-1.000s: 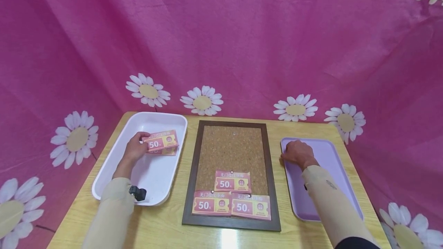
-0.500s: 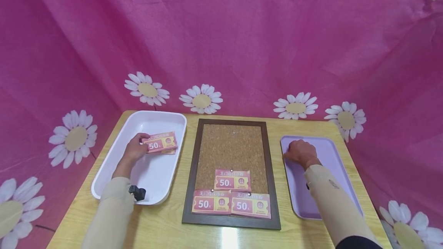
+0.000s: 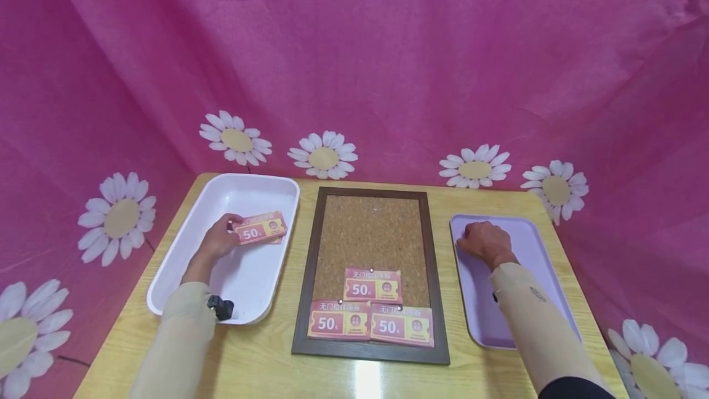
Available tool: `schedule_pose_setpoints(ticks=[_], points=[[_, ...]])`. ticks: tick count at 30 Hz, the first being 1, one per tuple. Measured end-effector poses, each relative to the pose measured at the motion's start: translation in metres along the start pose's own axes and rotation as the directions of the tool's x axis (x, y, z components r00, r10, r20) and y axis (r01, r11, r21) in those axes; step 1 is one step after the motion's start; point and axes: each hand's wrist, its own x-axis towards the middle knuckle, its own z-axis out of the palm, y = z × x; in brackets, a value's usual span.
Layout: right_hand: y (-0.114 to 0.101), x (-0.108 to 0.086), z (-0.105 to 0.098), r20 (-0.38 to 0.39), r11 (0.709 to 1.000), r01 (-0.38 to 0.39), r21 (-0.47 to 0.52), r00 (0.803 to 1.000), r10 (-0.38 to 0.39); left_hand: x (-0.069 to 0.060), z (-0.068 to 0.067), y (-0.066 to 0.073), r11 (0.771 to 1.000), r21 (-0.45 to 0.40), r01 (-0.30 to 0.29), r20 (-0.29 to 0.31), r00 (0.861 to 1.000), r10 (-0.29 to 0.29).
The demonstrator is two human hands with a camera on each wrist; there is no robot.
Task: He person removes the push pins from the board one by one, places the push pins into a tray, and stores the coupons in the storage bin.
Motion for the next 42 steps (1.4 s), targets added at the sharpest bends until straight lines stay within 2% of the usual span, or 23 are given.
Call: schedule_pose_setpoints(ticks=[6, 21, 29, 37, 42], points=[[0.001, 0.0, 0.001, -0.029, 1.0, -0.011, 0.022, 1.0, 0.011, -0.002, 0.0, 0.002, 0.999, 0.032, 0.007, 0.009, 1.0, -0.008], [-0.005, -0.007, 0.005, -0.091, 1.0, 0.02, -0.003, 0.996, -0.02, -0.005, -0.004, 0.007, 0.99, 0.142, -0.025, 0.021, 1.0, 0.023], [-0.009, -0.008, 0.005, -0.104, 0.999, 0.023, -0.024, 0.994, -0.026, -0.01, -0.003, 0.019, 0.981, 0.182, -0.064, 0.026, 0.998, 0.06], [-0.018, -0.01, 0.002, -0.117, 0.998, 0.05, -0.045, 0.992, -0.055, -0.015, -0.001, 0.031, 0.961, 0.27, -0.063, 0.002, 0.998, 0.065], [-0.026, -0.009, 0.003, -0.107, 0.997, 0.056, -0.043, 0.992, -0.061, -0.016, 0.002, 0.037, 0.959, 0.278, -0.059, -0.016, 0.998, 0.066]])
